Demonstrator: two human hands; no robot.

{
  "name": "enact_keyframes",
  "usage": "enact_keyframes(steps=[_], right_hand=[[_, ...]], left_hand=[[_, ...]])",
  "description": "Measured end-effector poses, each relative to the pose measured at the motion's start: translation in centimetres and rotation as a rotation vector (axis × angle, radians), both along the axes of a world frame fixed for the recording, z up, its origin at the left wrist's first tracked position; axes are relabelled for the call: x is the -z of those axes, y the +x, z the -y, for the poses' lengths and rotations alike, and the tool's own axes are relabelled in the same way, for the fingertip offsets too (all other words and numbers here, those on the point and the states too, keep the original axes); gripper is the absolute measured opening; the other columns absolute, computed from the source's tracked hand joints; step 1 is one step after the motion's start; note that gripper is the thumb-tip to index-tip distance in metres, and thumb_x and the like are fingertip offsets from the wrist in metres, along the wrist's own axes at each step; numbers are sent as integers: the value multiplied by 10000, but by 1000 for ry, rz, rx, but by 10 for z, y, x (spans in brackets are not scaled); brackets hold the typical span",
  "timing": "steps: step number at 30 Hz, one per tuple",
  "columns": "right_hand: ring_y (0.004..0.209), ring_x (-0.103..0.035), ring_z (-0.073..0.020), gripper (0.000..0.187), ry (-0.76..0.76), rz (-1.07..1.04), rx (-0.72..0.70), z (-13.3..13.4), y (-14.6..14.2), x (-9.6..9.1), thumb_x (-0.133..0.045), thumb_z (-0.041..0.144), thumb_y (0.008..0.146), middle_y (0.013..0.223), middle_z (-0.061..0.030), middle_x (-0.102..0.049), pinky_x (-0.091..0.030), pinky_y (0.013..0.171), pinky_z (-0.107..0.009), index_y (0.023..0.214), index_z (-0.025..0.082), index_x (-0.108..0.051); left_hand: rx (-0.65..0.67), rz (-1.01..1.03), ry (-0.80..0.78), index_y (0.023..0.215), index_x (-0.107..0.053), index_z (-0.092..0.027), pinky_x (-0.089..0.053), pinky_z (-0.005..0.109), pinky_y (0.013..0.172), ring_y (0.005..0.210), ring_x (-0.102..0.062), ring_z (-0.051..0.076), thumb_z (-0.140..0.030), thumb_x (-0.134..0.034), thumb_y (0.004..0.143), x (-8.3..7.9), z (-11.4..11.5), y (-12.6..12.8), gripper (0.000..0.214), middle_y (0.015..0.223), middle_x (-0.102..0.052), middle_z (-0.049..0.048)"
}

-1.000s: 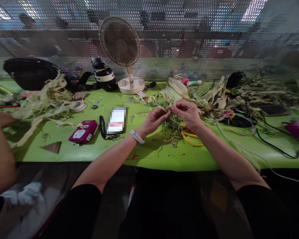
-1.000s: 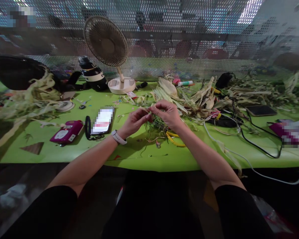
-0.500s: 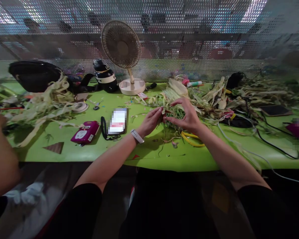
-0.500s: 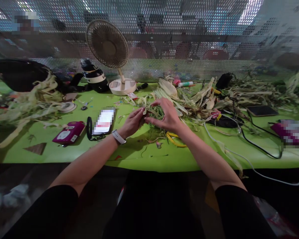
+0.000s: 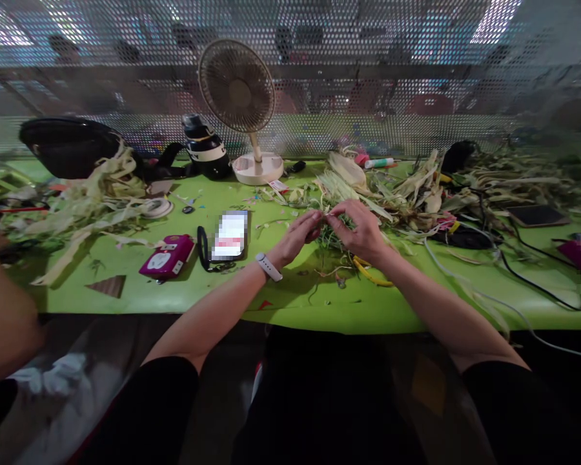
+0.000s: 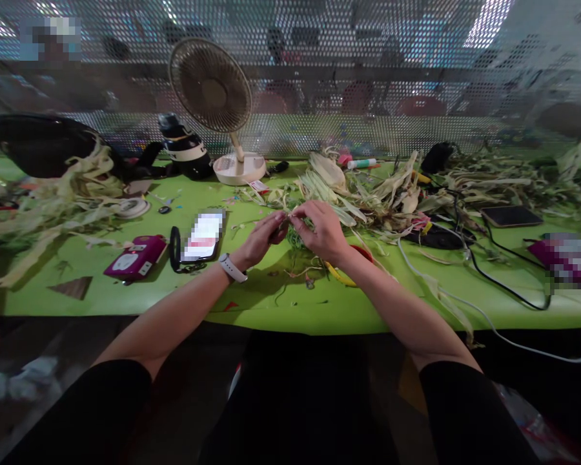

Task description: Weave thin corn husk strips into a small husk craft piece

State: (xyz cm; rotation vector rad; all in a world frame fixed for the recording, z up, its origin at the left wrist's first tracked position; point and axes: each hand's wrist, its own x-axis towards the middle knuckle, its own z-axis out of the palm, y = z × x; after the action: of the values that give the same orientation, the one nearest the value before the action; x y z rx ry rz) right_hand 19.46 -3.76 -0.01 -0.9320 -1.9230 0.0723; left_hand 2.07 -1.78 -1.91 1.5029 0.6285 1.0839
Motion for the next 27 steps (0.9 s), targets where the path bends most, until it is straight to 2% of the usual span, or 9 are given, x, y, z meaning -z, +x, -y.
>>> enact_keyframes(steps=[4, 7, 10, 13, 15, 18, 24, 27], right_hand=[[791, -603, -183, 195, -124, -190, -47, -1, -3, -1, -602, 398, 930, 827, -28, -653, -501, 782, -363, 853, 221, -632], [979, -614, -206, 241, -142, -279, -29, -4, -5, 1, -660, 448, 888, 977, -60, -642, -507, 902, -398, 811, 221, -634], [1035, -625, -208, 310, -298, -408, -123, -7, -7, 4, -698, 513, 843, 1128, -82, -634, -529, 906, -398, 810, 214, -624], [919, -653, -188, 354, -442, -493, -231, -7, -8, 5, -732, 544, 801, 1026, -70, -682, -547, 881, -392, 806, 208, -623], [941, -654, -195, 350, -420, -515, -221, -7, -8, 5, -769, 528, 767, 974, -63, -690, -531, 930, -405, 780, 205, -633], [956, -651, -189, 341, -410, -552, -222, -8, -8, 6, -801, 501, 736, 1013, -62, -680, -531, 929, -392, 767, 203, -639], [814, -631, -128, 348, -533, -779, -189, -16, -1, 7, -759, 513, 779, 944, -5, -671, -553, 824, -314, 943, 233, -632], [803, -621, -141, 355, -663, -691, -263, -13, 0, 4, -715, 558, 807, 900, -18, -680, -548, 774, -307, 877, 213, -667]], left_hand=[[43, 30, 35, 735, -499, -213, -243, 258, 481, 509, -267, 78, -694, -642, 805, -1, 1, 2, 507, 587, -314, -57], [11, 38, 82, 752, -514, -213, -264, 259, 495, 523, -289, 84, -682, -628, 824, 1, 1, 3, 488, 596, -327, -55], [-26, 14, 147, 710, -481, -206, -286, 255, 504, 530, -327, 82, -698, -598, 833, 2, 0, 2, 521, 592, -369, -52], [-27, -65, 198, 721, -507, -196, -346, 255, 535, 560, -413, 86, -681, -560, 869, 2, 0, -2, 510, 630, -503, -27], [-12, -77, 202, 744, -526, -190, -365, 252, 541, 562, -443, 84, -650, -565, 884, 2, 0, -4, 483, 648, -542, -19], [-1, -85, 222, 744, -523, -185, -372, 247, 532, 543, -456, 78, -634, -591, 876, 2, -1, -5, 473, 627, -538, -22], [-25, -43, 213, 755, -490, -196, -343, 236, 488, 509, -437, 66, -643, -565, 888, -2, -1, -2, 472, 623, -548, -23], [-4, -20, 197, 763, -498, -195, -340, 231, 481, 503, -438, 64, -654, -580, 872, -4, 1, -1, 479, 617, -542, -27]])
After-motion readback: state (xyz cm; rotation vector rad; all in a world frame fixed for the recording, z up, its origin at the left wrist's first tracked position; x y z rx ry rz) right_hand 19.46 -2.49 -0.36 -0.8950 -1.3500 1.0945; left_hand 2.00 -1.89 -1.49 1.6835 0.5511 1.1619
